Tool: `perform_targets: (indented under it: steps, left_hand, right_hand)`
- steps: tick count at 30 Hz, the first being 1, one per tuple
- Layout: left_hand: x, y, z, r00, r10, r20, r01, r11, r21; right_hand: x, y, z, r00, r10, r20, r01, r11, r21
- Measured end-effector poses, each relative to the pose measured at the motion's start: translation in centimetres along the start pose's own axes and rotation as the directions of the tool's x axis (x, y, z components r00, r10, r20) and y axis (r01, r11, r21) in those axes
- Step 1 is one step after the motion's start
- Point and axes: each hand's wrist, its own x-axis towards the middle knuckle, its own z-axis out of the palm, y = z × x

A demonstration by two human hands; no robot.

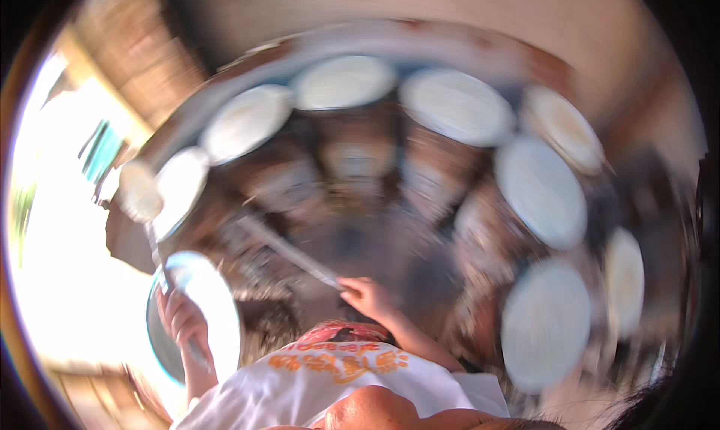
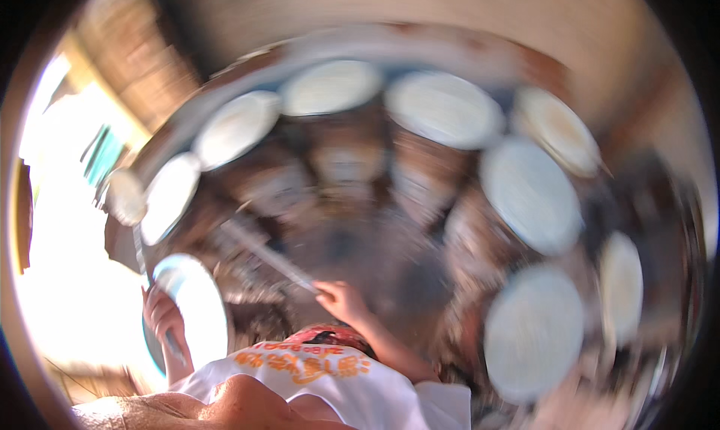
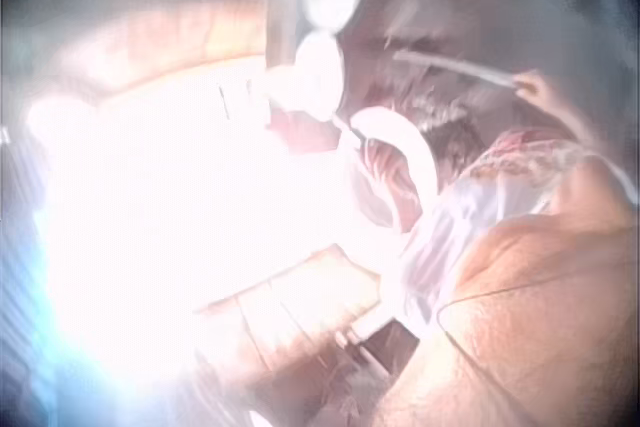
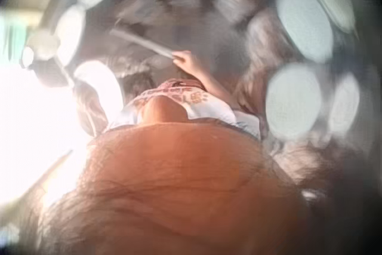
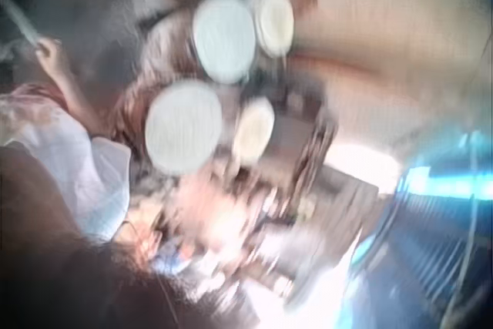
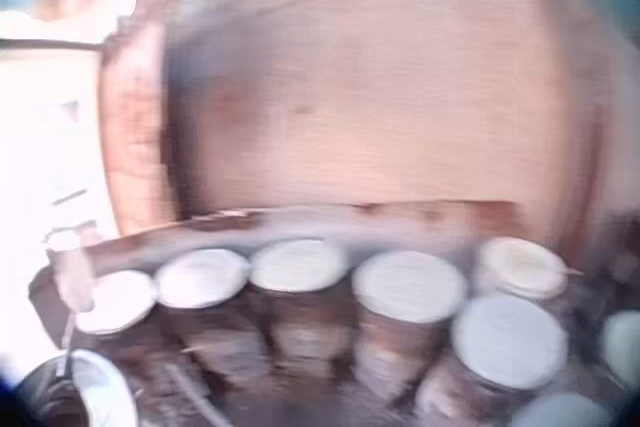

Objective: The person prepares multiple thin pancakes or crepes on heated surfaces using a ladle to spread batter and a thin stick to flip and remove them.

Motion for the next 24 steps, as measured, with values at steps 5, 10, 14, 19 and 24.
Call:
perform_targets:
  steps: [5,10,14,19,24]
  left_hand:
    - [-7.1,11.4,-2.7,0.818,0.469,-0.334,-0.476,0.877,0.066]
    - [-19.6,27.1,-23.5,0.236,0.666,-0.708,-0.813,0.534,0.232]
    - [-8.6,29.5,-34.6,0.037,0.658,-0.752,-0.585,0.625,0.517]
    - [10.8,27.7,-24.3,0.284,0.954,-0.102,0.604,-0.095,0.792]
    - [20.2,35.8,-21.2,0.598,0.667,0.444,0.744,-0.668,0.003]
  right_hand:
    - [11.8,2.5,7.4,0.986,-0.045,0.163,0.019,0.987,0.159]
    - [22.6,-0.5,14.3,0.944,0.051,0.327,-0.173,0.919,0.355]
    - [32.6,-0.5,15.2,0.919,0.022,0.393,-0.156,0.938,0.310]
    - [44.4,-1.0,17.9,0.941,-0.099,0.325,-0.013,0.945,0.326]
    - [50.9,-4.6,22.1,0.874,0.007,0.485,-0.231,0.886,0.403]
